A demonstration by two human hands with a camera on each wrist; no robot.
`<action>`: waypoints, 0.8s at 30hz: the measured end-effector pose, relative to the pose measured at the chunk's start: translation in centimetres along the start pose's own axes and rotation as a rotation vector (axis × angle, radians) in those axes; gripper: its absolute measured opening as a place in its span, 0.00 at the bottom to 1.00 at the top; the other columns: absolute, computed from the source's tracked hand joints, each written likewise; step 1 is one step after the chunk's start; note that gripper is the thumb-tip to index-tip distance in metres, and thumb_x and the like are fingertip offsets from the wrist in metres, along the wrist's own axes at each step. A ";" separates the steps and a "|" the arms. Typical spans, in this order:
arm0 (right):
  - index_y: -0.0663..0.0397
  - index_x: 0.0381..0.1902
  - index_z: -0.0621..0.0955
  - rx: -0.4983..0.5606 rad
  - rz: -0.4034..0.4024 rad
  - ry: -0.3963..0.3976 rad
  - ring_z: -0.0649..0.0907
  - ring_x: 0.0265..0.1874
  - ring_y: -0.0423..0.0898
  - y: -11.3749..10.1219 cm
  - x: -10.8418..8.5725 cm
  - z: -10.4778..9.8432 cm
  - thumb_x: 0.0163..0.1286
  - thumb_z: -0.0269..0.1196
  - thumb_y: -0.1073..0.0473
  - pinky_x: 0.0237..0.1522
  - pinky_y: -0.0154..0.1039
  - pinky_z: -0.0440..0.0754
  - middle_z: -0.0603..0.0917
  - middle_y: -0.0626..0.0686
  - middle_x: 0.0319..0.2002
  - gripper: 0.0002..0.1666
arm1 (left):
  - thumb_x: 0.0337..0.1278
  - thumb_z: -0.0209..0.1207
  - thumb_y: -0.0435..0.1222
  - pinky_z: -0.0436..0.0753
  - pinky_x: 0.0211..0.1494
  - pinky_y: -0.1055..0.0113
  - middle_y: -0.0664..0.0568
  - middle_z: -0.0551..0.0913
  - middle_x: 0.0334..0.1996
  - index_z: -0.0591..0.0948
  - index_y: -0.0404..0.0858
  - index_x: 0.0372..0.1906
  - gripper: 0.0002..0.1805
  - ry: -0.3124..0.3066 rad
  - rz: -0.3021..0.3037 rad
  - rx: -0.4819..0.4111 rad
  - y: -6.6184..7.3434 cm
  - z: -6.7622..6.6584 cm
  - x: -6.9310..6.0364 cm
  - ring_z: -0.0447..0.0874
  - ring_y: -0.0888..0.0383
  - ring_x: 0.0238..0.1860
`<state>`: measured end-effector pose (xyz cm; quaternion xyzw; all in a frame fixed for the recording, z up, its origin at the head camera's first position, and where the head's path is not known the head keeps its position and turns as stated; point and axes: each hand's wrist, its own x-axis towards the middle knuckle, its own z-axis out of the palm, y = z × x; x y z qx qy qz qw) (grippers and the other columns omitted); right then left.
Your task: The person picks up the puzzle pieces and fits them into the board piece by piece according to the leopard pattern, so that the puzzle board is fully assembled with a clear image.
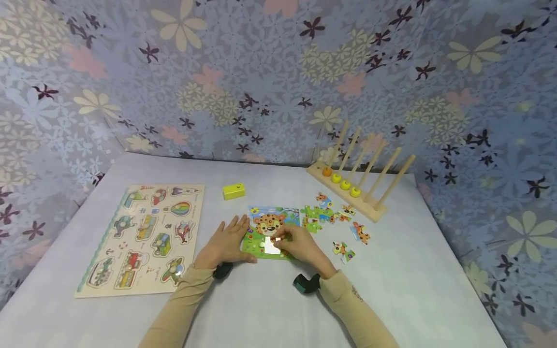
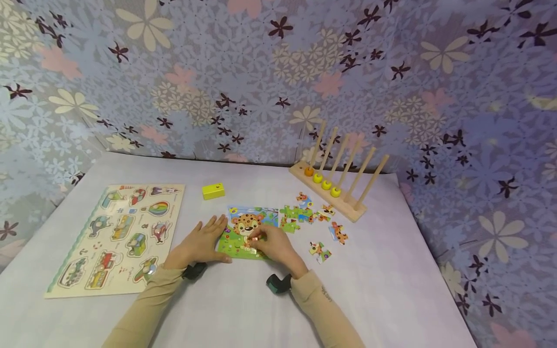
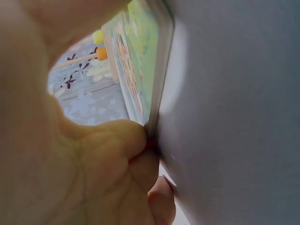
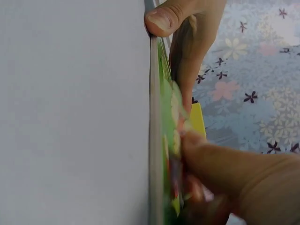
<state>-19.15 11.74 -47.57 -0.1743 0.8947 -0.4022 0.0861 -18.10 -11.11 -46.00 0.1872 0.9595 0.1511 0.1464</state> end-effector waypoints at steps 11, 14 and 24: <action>0.50 0.41 0.84 0.001 0.006 0.019 0.80 0.39 0.44 -0.4 0.1 -0.2 0.64 0.67 0.58 0.42 0.40 0.79 0.83 0.51 0.41 0.08 | 0.45 0.67 0.60 0.47 0.77 0.38 0.40 0.48 0.77 0.51 0.31 0.76 0.61 -0.002 -0.005 -0.015 0.0 -0.4 -0.1 0.44 0.41 0.78; 0.51 0.47 0.82 0.063 0.052 0.008 0.80 0.33 0.44 0.4 0.2 -1.3 0.67 0.65 0.57 0.34 0.37 0.78 0.84 0.52 0.43 0.12 | 0.45 0.67 0.60 0.47 0.77 0.38 0.40 0.49 0.77 0.51 0.31 0.75 0.61 -0.004 -0.004 -0.018 0.0 -0.2 -0.2 0.44 0.40 0.78; 0.59 0.55 0.79 -0.296 0.248 0.205 0.78 0.53 0.59 2.9 -0.8 -5.6 0.61 0.69 0.56 0.50 0.54 0.80 0.78 0.62 0.55 0.25 | 0.44 0.68 0.60 0.48 0.77 0.38 0.40 0.49 0.77 0.52 0.32 0.76 0.61 0.001 -0.006 -0.007 0.2 -0.1 0.0 0.45 0.41 0.78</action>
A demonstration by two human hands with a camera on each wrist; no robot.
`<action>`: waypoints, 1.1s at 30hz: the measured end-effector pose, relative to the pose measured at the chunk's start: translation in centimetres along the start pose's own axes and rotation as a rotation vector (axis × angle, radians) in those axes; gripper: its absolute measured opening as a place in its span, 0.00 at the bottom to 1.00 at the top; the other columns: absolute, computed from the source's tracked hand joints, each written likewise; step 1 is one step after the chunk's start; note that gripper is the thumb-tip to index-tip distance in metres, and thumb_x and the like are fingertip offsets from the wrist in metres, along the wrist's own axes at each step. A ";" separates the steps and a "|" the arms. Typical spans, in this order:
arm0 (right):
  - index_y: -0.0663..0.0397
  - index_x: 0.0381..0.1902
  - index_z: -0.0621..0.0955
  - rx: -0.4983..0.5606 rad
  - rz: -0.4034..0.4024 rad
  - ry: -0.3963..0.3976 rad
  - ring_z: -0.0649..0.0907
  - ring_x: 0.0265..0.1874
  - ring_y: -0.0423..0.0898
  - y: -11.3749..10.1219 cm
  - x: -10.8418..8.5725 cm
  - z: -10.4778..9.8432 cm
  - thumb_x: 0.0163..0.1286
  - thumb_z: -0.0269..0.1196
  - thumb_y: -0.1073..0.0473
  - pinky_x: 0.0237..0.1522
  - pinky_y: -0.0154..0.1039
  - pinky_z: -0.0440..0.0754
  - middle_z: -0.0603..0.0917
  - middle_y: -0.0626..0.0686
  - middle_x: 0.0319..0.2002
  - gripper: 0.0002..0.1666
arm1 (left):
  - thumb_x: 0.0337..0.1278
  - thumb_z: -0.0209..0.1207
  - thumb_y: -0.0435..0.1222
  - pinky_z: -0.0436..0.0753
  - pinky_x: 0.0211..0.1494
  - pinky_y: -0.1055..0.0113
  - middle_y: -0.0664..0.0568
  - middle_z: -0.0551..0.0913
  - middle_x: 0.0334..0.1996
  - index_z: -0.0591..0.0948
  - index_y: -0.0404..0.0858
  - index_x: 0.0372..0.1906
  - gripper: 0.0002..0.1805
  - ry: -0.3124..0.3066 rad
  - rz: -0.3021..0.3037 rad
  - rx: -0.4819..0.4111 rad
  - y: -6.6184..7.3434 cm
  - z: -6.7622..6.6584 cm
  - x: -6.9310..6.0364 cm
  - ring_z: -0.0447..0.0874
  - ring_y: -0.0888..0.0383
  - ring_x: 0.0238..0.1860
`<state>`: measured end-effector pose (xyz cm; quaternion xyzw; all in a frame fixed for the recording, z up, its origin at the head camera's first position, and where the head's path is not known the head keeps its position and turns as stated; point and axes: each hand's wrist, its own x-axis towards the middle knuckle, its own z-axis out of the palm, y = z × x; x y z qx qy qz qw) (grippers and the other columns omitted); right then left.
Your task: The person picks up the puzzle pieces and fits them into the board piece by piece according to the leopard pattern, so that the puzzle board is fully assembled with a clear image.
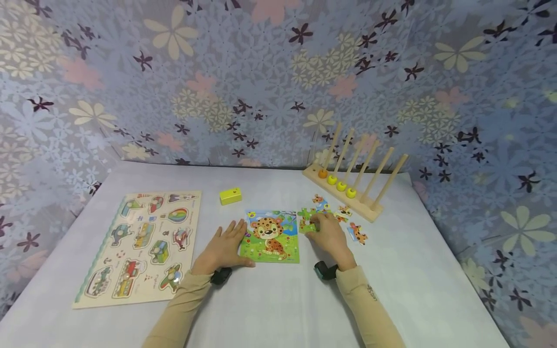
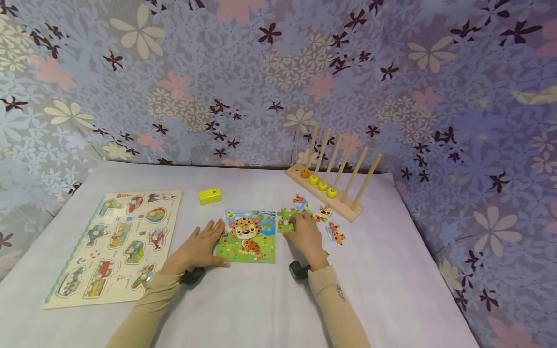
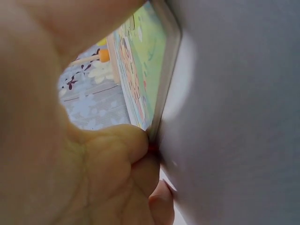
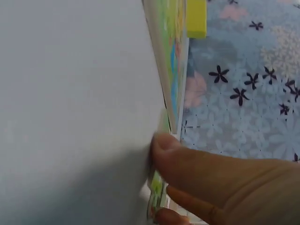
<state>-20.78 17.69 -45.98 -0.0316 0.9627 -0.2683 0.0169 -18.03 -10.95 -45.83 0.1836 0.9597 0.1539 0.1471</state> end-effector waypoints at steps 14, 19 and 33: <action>0.64 0.45 0.79 0.117 0.050 -0.111 0.74 0.31 0.48 0.3 0.1 -0.4 0.62 0.67 0.62 0.30 0.36 0.72 0.78 0.59 0.37 0.16 | 0.44 0.68 0.60 0.47 0.77 0.38 0.40 0.48 0.77 0.51 0.32 0.76 0.61 -0.003 0.005 -0.004 -0.2 0.1 0.3 0.44 0.41 0.78; 0.63 0.46 0.78 0.070 0.054 -0.048 0.78 0.40 0.53 0.0 -0.2 -0.2 0.59 0.70 0.60 0.43 0.46 0.78 0.77 0.61 0.45 0.20 | 0.44 0.67 0.60 0.47 0.77 0.38 0.40 0.48 0.77 0.51 0.32 0.76 0.61 -0.008 0.011 -0.003 -0.1 0.1 0.4 0.43 0.41 0.78; 0.66 0.48 0.80 0.065 0.010 -0.183 0.79 0.32 0.49 0.4 -0.1 -1.0 0.64 0.66 0.57 0.31 0.39 0.76 0.83 0.61 0.39 0.19 | 0.44 0.67 0.60 0.47 0.77 0.38 0.41 0.48 0.77 0.51 0.33 0.76 0.61 -0.012 -0.004 0.001 -0.2 0.1 0.2 0.43 0.42 0.78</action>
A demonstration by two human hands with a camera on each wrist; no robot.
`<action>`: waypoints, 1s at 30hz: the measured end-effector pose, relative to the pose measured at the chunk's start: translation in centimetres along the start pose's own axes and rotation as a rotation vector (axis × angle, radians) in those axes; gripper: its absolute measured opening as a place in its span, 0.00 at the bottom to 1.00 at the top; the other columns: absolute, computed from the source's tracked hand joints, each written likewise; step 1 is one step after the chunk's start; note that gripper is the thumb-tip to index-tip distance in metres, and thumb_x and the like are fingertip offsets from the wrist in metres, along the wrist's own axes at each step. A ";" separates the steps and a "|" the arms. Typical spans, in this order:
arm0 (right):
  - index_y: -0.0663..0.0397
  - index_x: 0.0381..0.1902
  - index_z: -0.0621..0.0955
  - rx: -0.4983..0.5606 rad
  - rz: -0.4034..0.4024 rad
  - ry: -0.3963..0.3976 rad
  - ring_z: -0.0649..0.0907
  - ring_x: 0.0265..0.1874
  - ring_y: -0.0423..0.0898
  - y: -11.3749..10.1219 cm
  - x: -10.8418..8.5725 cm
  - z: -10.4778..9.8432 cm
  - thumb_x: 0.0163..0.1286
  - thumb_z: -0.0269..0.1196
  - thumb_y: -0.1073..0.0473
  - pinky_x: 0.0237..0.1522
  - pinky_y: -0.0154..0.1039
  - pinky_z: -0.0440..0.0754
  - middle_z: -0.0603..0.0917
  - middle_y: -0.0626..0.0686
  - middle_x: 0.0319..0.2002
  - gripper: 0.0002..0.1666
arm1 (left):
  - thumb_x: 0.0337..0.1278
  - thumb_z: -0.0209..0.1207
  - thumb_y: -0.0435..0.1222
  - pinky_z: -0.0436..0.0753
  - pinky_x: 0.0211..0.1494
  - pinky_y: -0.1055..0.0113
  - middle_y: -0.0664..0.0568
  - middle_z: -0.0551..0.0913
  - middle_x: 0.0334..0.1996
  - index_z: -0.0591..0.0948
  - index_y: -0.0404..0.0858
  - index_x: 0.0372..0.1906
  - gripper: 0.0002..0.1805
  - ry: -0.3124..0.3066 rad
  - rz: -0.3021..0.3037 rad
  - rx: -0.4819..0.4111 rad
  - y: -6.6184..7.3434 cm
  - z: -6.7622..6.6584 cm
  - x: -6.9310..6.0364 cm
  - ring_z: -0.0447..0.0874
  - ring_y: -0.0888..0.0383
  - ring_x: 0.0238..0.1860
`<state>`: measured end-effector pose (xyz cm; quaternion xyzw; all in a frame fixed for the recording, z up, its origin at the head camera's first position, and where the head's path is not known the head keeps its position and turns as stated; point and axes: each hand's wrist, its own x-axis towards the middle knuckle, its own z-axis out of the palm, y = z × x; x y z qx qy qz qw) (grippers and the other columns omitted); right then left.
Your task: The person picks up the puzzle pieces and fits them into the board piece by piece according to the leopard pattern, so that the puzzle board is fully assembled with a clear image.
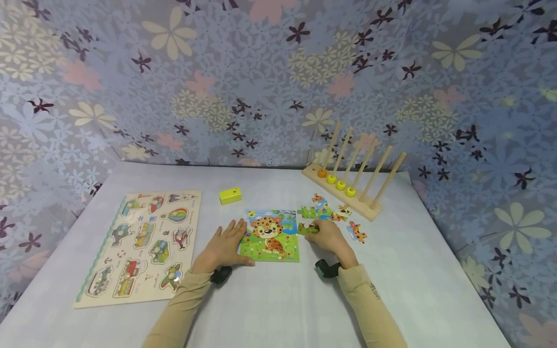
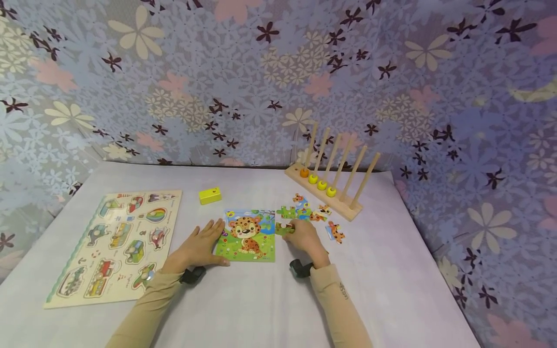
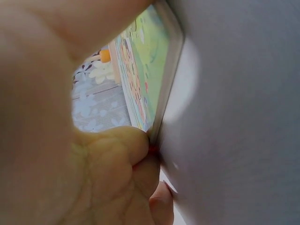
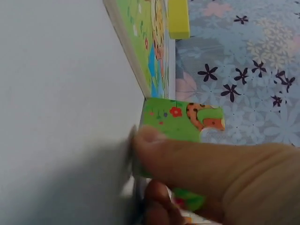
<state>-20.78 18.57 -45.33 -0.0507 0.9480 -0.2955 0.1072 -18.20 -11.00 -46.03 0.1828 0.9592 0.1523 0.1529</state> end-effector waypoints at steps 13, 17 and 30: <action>0.60 0.39 0.82 0.242 -0.189 -0.044 0.80 0.29 0.45 -0.9 0.1 -0.1 0.71 0.59 0.60 0.29 0.34 0.76 0.84 0.56 0.34 0.09 | 0.45 0.68 0.59 0.46 0.77 0.38 0.41 0.48 0.78 0.50 0.33 0.76 0.61 0.001 -0.005 -0.013 -0.1 -0.2 -0.2 0.43 0.41 0.78; 0.65 0.48 0.79 0.362 -0.231 -0.171 0.78 0.23 0.44 -1.2 0.2 0.4 0.71 0.57 0.64 0.25 0.34 0.76 0.83 0.60 0.28 0.11 | 0.45 0.68 0.59 0.46 0.77 0.39 0.41 0.48 0.78 0.51 0.33 0.76 0.61 0.002 -0.007 -0.015 -0.1 -0.3 -0.2 0.43 0.42 0.78; 0.64 0.39 0.79 0.351 -0.227 -0.243 0.79 0.17 0.42 -1.6 -0.2 1.7 0.68 0.61 0.63 0.21 0.36 0.81 0.82 0.56 0.24 0.08 | 0.44 0.68 0.60 0.46 0.78 0.39 0.42 0.47 0.78 0.50 0.34 0.76 0.61 -0.002 -0.004 -0.014 -0.1 -0.1 0.0 0.42 0.42 0.78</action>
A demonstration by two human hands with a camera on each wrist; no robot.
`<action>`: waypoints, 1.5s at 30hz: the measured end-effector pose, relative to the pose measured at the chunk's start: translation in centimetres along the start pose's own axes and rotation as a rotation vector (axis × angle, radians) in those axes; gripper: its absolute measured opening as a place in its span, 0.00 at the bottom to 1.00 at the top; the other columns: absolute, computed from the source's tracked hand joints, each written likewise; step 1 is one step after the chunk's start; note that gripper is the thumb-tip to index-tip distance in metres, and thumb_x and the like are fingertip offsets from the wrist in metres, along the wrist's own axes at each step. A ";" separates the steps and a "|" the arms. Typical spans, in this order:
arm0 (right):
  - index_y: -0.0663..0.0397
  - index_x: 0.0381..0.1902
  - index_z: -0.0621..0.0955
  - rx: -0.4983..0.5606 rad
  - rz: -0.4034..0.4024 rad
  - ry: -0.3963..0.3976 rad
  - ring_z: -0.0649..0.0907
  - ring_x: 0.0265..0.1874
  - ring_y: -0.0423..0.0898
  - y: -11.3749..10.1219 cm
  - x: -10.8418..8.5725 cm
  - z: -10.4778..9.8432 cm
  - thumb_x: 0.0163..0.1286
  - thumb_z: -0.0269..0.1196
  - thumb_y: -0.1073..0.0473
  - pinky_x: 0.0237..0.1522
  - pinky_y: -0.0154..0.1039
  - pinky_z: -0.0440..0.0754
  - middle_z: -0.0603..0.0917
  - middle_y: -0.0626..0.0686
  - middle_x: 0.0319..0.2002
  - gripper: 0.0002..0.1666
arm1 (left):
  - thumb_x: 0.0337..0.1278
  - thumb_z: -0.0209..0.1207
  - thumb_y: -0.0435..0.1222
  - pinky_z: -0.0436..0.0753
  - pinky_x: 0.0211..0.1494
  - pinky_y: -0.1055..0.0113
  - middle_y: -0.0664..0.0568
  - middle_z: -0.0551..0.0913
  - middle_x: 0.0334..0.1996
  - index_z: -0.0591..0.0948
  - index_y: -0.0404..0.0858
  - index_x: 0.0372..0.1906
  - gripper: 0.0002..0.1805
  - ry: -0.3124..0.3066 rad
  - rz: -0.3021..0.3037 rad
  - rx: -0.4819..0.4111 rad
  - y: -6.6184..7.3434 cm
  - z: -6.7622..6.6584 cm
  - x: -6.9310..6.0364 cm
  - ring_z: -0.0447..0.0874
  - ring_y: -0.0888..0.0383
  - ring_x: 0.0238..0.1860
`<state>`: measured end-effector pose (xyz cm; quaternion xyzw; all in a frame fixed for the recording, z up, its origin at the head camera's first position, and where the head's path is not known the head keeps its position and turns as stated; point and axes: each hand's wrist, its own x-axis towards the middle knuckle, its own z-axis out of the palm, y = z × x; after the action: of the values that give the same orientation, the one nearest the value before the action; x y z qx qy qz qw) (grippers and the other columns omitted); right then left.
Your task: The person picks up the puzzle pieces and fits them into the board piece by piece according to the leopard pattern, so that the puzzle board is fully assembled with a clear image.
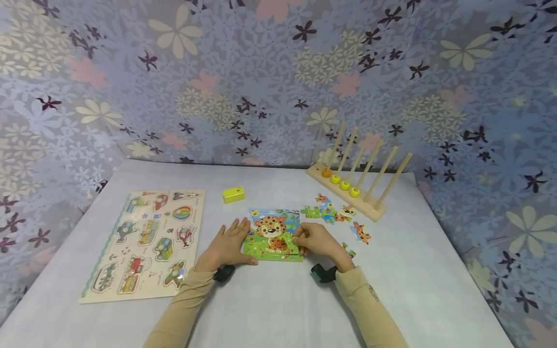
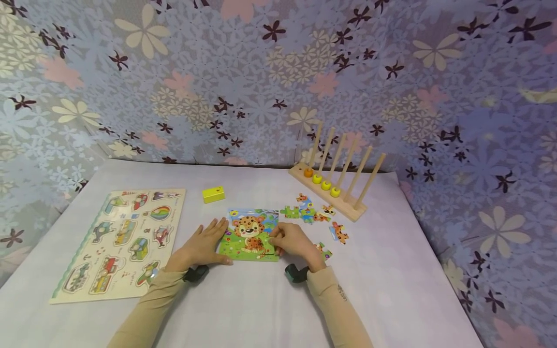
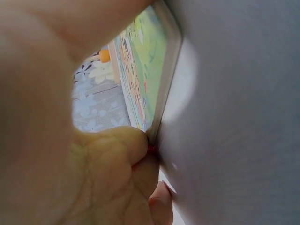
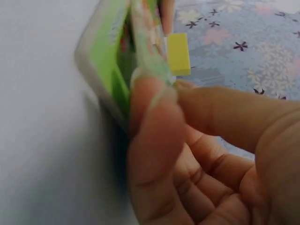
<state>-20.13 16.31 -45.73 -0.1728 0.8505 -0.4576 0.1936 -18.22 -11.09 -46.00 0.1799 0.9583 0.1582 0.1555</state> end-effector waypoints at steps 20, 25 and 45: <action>0.54 0.44 0.80 -0.386 -0.015 0.132 0.76 0.38 0.44 -1.6 0.1 2.4 0.57 0.73 0.54 0.43 0.41 0.77 0.79 0.51 0.39 0.20 | 0.45 0.68 0.59 0.47 0.77 0.39 0.41 0.48 0.78 0.51 0.33 0.76 0.61 0.003 0.009 0.003 0.1 -0.1 0.0 0.43 0.41 0.78; 0.50 0.44 0.81 -0.399 -0.014 0.122 0.75 0.37 0.42 -1.4 0.2 2.5 0.58 0.72 0.53 0.40 0.39 0.76 0.78 0.48 0.38 0.18 | 0.45 0.68 0.59 0.46 0.78 0.39 0.41 0.48 0.78 0.51 0.33 0.76 0.61 0.003 0.005 -0.004 0.2 -0.2 -0.1 0.43 0.42 0.78; 0.50 0.52 0.81 -0.248 -0.041 0.071 0.72 0.22 0.41 0.0 0.3 0.3 0.67 0.65 0.57 0.24 0.32 0.71 0.79 0.52 0.29 0.16 | 0.44 0.68 0.60 0.46 0.77 0.38 0.42 0.48 0.78 0.51 0.34 0.76 0.61 0.004 0.005 0.001 0.1 -0.1 0.0 0.43 0.42 0.78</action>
<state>-20.24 15.92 -45.90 -0.1964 0.9031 -0.3586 0.1311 -18.23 -11.00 -45.88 0.1823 0.9583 0.1584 0.1529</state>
